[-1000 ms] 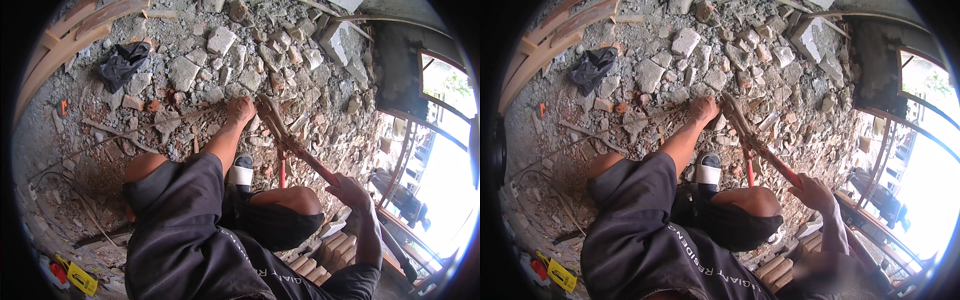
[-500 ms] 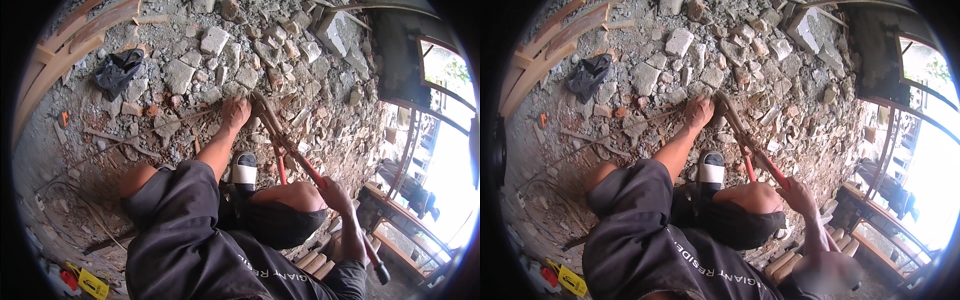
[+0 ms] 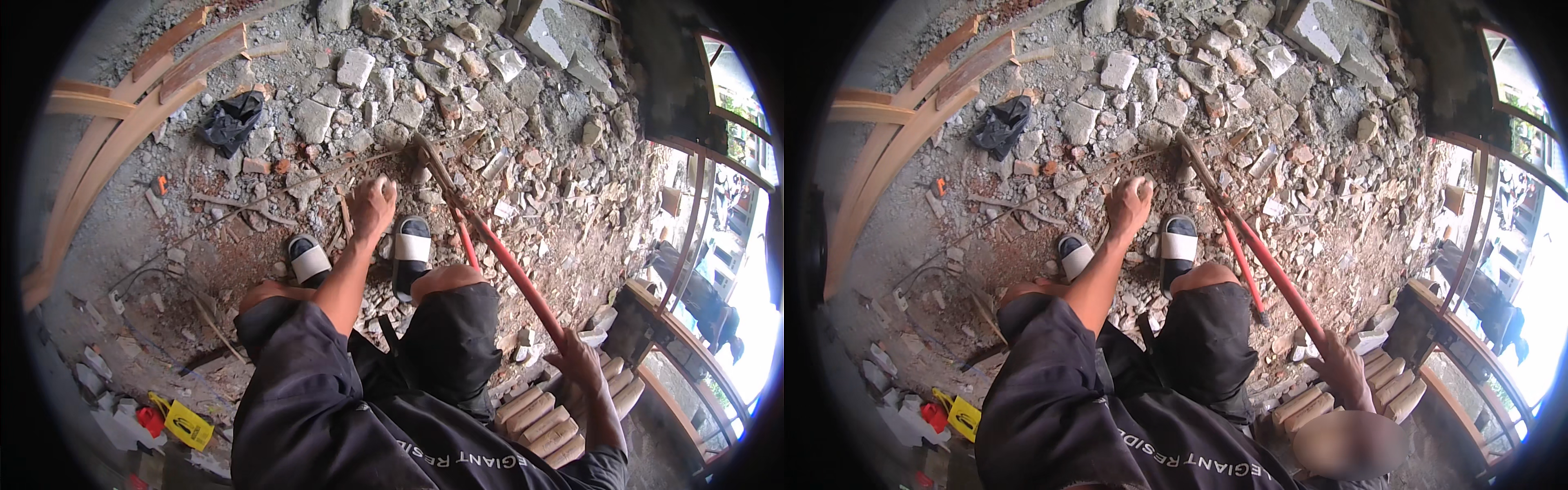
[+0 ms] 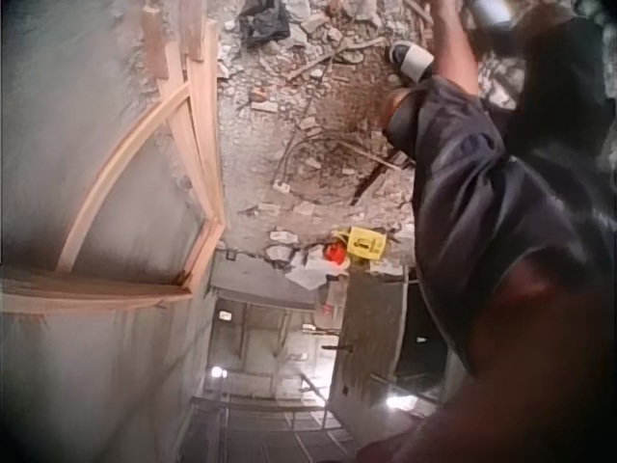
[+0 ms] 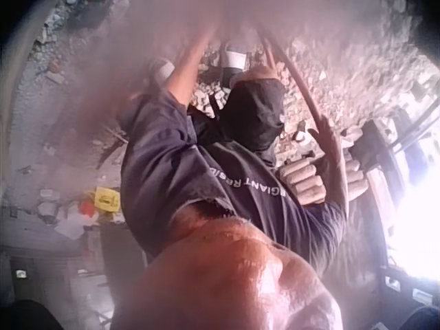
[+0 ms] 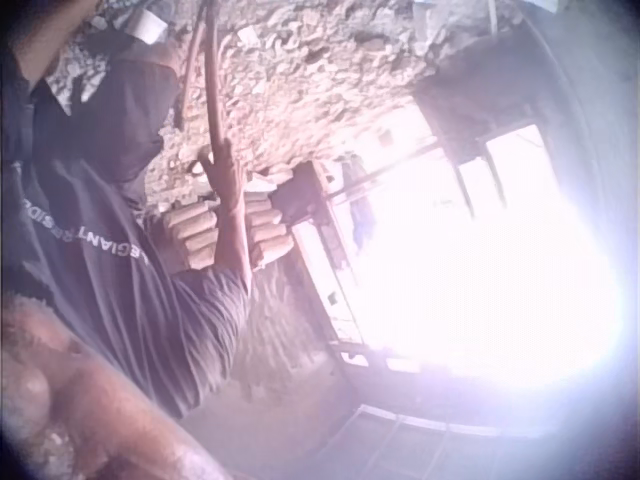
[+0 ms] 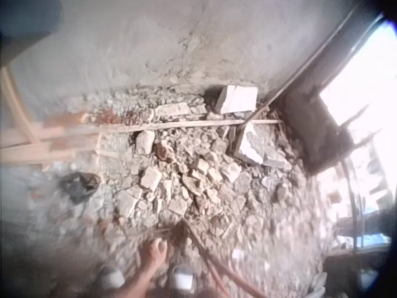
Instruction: The person hammers nails into a curved wooden frame attached to a wall using a hammer. They then walk through a construction site and use a crowbar to pry at debris on the floor.
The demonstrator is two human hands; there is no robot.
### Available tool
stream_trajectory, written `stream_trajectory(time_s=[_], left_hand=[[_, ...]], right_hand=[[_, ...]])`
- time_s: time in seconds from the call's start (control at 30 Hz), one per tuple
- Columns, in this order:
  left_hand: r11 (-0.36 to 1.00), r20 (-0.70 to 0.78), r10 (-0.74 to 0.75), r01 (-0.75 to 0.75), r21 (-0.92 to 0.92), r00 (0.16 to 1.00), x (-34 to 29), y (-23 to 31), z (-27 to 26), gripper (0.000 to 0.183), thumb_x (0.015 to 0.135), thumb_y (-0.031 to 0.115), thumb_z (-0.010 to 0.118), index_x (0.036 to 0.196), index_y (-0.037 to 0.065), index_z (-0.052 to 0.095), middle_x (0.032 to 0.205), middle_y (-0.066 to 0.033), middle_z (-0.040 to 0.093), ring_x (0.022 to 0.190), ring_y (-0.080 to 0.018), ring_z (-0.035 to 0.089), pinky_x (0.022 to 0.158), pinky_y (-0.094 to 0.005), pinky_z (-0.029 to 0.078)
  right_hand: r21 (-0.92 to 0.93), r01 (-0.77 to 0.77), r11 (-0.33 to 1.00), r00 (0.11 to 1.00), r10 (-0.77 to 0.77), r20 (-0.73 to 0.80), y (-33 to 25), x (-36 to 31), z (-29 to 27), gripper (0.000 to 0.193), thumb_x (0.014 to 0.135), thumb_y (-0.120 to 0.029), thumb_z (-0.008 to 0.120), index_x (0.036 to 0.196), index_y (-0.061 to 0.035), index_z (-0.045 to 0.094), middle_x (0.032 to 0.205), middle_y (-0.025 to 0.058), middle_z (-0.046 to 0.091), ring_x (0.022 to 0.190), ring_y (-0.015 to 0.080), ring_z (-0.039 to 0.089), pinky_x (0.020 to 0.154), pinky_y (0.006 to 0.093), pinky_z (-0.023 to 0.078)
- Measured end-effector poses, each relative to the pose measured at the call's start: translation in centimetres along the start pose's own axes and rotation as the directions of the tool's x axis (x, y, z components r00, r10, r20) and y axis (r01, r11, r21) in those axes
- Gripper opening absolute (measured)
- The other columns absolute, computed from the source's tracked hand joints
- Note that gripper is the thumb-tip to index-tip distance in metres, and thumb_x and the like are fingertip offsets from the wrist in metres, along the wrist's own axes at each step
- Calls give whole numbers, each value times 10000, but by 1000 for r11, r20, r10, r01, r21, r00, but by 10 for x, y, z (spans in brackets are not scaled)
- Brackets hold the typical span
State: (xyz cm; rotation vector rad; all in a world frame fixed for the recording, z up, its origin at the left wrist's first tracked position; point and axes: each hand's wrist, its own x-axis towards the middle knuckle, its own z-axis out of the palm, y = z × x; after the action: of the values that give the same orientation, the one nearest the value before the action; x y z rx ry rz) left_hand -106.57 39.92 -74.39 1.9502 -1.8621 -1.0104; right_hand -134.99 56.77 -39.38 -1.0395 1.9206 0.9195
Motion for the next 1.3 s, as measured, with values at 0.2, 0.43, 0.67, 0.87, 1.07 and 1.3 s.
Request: stream_trajectory(time_s=[0.2,0.43,0.67,0.87,1.07,1.3], left_hand=[[969,395,-1,98,-227,919,-122,136,-78,360,850,376,535,907,38,646,831,-171,643,692,-268,625,604,-365,488],[830,797,-105,495,-259,595,-220,258,-43,758,779,635,483,1110,-46,512,1021,-266,587,937,-394,589,816,-399,461],[485,583,-637,850,-205,504,-263,333,59,803,733,507,638,1117,-125,326,1001,-317,550,910,-388,594,809,-407,478],[527,282,-765,815,-242,579,-294,321,137,381,765,158,579,1025,-79,433,991,-272,561,931,-378,581,829,-406,462],[631,118,-715,709,-316,689,-328,287,202,389,755,154,572,1021,-94,435,953,-271,565,899,-378,582,819,-405,448],[737,-54,-648,608,-296,759,-350,242,274,354,726,153,571,962,-71,429,899,-270,559,859,-406,572,785,-431,443]], right_hand=[[72,-194,978,978,187,92,93,-128,-8,408,669,-345,705,911,-51,556,842,157,639,819,334,616,729,448,458],[185,-163,969,986,151,74,118,-129,24,345,690,-307,650,886,-33,574,827,174,640,790,331,623,735,429,480],[254,-87,963,996,86,15,152,-95,94,303,713,-284,630,834,-18,549,741,196,639,695,341,635,677,441,495],[343,-24,939,1000,18,20,198,-54,154,275,734,-284,606,798,-25,540,748,206,635,712,347,634,671,440,495],[343,46,938,999,-45,-11,227,-6,236,277,750,-307,578,820,-44,521,675,196,626,635,354,628,613,453,498],[403,64,913,997,-44,-60,247,63,328,267,737,-326,564,803,-72,516,645,206,614,609,377,613,597,476,487]])
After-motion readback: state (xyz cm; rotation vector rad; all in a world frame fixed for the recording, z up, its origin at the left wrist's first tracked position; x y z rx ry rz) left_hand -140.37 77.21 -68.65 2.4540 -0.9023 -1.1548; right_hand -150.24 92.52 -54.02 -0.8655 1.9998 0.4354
